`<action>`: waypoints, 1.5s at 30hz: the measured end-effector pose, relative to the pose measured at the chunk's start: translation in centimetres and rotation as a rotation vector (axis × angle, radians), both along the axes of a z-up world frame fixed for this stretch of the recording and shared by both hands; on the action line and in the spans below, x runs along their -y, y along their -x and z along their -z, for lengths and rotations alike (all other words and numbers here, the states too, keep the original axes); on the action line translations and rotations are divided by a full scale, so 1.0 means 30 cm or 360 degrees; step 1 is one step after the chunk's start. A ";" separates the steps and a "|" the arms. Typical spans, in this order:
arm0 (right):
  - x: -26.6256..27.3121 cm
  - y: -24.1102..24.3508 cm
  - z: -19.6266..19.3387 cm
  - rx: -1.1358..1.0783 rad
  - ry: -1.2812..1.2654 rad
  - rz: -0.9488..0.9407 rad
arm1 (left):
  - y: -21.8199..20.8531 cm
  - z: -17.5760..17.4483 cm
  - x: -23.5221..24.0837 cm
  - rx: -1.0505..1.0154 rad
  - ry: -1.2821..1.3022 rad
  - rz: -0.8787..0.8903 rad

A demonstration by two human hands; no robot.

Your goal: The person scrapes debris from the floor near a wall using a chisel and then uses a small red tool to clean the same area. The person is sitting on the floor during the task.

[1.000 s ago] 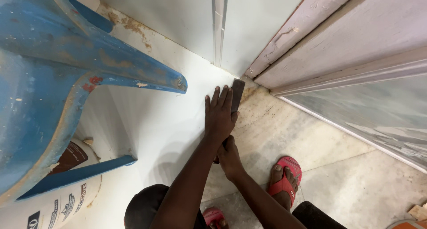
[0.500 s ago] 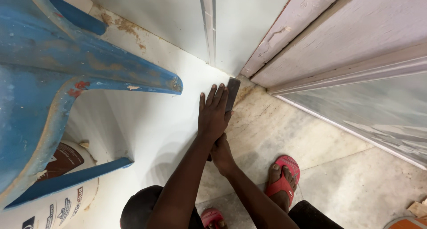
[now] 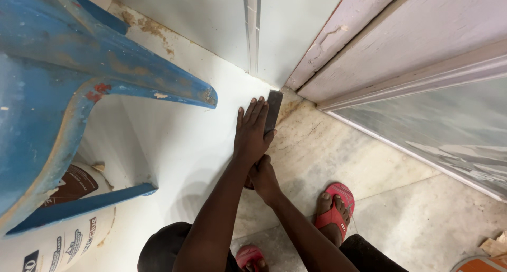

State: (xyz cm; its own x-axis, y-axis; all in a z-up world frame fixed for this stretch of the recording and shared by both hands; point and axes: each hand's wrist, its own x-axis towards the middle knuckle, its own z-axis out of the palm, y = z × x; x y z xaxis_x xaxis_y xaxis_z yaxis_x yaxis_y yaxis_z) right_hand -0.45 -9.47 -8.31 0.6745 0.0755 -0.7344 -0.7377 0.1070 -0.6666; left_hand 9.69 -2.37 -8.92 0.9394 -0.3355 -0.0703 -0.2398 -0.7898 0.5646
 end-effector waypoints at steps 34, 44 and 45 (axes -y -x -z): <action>0.042 -0.044 -0.083 -0.0059 -0.0057 -0.0129 | -0.010 -0.006 0.003 -0.0049 0.0099 -0.0062; 0.024 -0.019 0.006 -0.0058 -0.0143 0.0005 | -0.022 -0.024 0.005 -0.0074 0.0067 -0.0048; 0.017 -0.023 0.011 -0.0029 -0.0117 -0.0015 | -0.023 -0.022 0.002 -0.0066 0.0085 -0.0046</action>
State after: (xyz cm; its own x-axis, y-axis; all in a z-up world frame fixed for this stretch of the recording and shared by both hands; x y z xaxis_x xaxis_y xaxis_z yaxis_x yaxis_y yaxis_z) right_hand 0.23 -9.99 -8.64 0.6600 0.1362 -0.7388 -0.7509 0.1482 -0.6435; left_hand 10.37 -2.44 -8.26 0.9454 -0.3126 -0.0921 -0.1928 -0.7644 0.6152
